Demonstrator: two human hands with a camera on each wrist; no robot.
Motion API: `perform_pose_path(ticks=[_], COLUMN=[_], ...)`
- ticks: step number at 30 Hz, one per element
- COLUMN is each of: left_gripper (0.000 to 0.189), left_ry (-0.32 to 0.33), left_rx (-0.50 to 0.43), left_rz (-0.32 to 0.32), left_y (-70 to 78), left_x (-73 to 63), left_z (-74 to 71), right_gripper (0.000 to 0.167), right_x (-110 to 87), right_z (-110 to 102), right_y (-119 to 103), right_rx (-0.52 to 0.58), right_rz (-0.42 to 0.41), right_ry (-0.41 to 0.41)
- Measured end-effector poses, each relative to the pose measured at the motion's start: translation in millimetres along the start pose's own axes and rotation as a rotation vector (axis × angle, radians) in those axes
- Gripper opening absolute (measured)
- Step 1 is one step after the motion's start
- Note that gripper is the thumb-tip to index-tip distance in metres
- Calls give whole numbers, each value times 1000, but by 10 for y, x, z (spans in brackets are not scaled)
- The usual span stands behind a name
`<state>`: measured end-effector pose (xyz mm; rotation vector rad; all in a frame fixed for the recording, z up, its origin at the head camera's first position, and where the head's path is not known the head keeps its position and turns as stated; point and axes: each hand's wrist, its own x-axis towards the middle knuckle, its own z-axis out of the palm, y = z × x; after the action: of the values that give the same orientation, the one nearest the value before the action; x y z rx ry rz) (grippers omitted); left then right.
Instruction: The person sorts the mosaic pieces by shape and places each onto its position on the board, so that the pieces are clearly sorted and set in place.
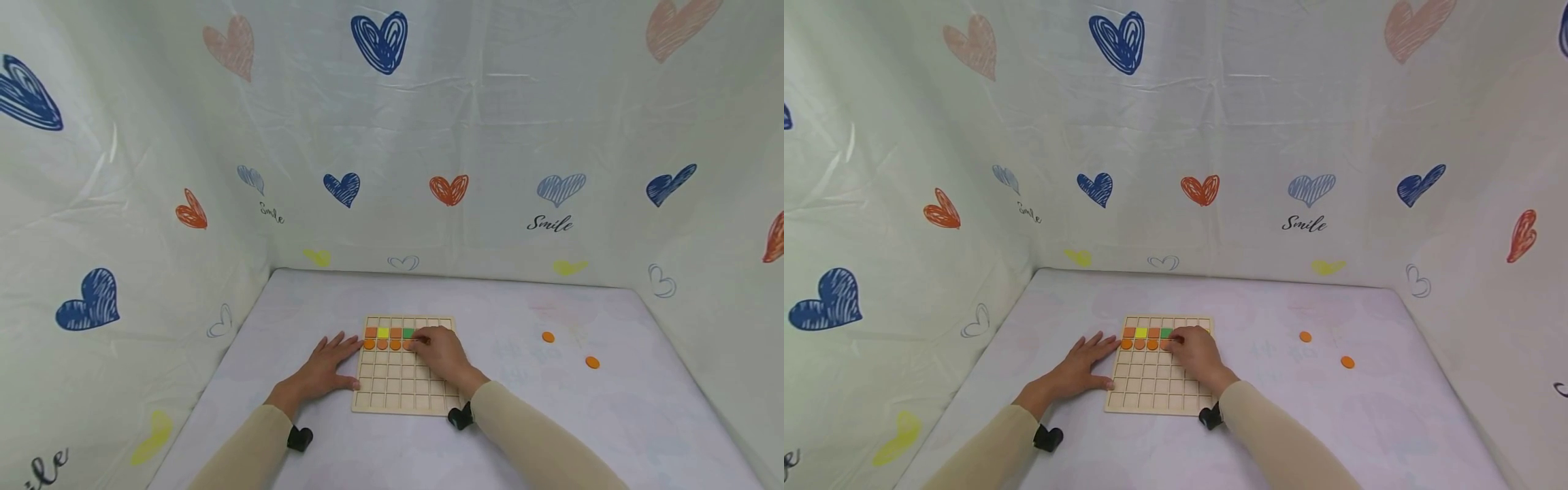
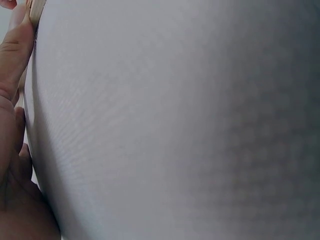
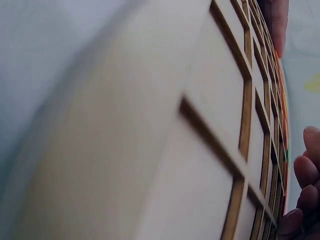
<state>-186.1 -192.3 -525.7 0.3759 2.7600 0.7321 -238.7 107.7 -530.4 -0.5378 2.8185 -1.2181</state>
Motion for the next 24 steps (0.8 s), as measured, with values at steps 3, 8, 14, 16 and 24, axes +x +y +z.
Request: perform_pose_path(ticks=[3, 8, 14, 16, 24], left_gripper=[95, 95, 95, 95, 94], left_ry=[2, 0, -9, -9, -7], left_rx=[6, 12, 10, 14, 22], left_rz=[-1, -6, -7, -9, -11], left_y=[2, 16, 8, 3, -5], left_x=[1, 1, 0, 4, 17], left_z=[-3, -18, -14, -7, 4], right_gripper=[20, 21, 25, 27, 33], right_x=[-19, -16, -27, -53, -185], right_z=[-58, -207, -426, -523, -983], right_y=[35, 151, 353, 402, 695], right_rx=[7, 33, -4, -20, -99], right_rz=[5, 42, 97, 98, 110], right_ry=[25, 53, 80, 92, 105])
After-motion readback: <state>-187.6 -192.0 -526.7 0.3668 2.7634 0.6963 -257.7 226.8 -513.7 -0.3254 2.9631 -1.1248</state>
